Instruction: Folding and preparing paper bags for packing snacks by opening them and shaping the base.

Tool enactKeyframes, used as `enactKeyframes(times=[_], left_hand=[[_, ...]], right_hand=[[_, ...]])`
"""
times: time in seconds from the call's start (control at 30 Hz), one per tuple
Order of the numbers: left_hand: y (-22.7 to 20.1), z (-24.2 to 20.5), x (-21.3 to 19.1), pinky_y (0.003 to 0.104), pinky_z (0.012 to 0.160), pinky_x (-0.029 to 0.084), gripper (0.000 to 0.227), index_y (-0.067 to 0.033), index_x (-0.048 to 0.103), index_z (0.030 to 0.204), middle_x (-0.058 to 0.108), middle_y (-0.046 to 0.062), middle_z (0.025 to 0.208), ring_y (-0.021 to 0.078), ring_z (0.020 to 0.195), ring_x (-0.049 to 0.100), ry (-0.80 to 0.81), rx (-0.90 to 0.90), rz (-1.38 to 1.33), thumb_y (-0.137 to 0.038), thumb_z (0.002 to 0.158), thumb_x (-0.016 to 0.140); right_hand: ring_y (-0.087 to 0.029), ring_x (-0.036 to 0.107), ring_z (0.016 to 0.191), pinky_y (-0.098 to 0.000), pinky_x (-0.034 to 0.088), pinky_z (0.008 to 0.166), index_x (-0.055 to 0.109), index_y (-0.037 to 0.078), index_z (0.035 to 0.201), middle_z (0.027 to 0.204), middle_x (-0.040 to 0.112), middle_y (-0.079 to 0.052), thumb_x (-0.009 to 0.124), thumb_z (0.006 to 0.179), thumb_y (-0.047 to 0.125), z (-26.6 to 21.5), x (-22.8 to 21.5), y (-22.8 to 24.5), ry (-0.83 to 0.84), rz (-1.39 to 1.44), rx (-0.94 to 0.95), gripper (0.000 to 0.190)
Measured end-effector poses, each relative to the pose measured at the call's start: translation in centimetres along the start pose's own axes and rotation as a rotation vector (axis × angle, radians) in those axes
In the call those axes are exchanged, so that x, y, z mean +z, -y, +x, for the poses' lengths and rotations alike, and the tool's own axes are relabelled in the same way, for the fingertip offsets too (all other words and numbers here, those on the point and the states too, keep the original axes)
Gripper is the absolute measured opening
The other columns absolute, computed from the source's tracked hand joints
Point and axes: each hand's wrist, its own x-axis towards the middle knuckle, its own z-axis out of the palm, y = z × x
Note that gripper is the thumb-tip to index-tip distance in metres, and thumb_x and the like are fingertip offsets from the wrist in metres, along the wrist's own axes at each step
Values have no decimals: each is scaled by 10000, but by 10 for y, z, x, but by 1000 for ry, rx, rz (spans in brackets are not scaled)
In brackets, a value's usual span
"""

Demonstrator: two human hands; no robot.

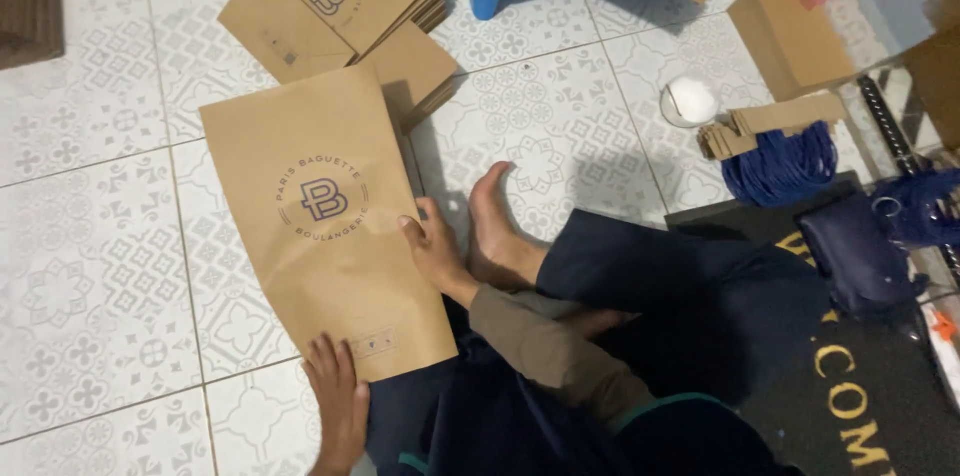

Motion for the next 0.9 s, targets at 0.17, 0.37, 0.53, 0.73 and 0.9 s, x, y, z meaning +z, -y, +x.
enactKeyframes(times=[0.17,0.37,0.53,0.73,0.9], left_hand=[[-7,-64,45,454,1280,6,666,-47,100,1627,35,185,1704,314,1576,28,-110,-319,-289,-403,1079,232],[36,-76,95,331,1276,181,625,-85,341,1627,346,135,1658,246,1496,353,-322,-724,-553,-411,1104,237],[57,69,48,448,1092,332,654,-233,561,1441,527,125,1364,310,1250,482,-344,-1138,-800,-718,1077,316],[16,160,-31,511,1201,324,992,-162,436,1576,415,240,1560,427,1434,401,-224,-1198,-860,-898,948,216],[46,147,-7,556,1216,290,767,-315,389,1611,424,218,1584,486,1434,393,-147,-900,-557,-730,1052,65]], right_hand=[[-337,716,940,-478,558,862,475,154,1344,993,743,-217,495,1065,341,55,-25,-36,-195,9,-122,337],[-294,735,949,-453,524,978,386,120,1430,1082,737,-275,514,1093,316,60,-97,3,-133,62,-297,410],[-163,700,881,-309,609,779,375,153,1393,1092,719,-140,515,1088,192,50,-113,20,1,373,-460,338],[-196,726,821,-347,653,715,379,133,1376,1065,719,-174,510,1075,175,23,-127,66,135,414,-530,331],[-189,705,795,-344,657,697,361,144,1385,1061,699,-172,512,1068,158,15,-139,95,114,404,-551,351]])
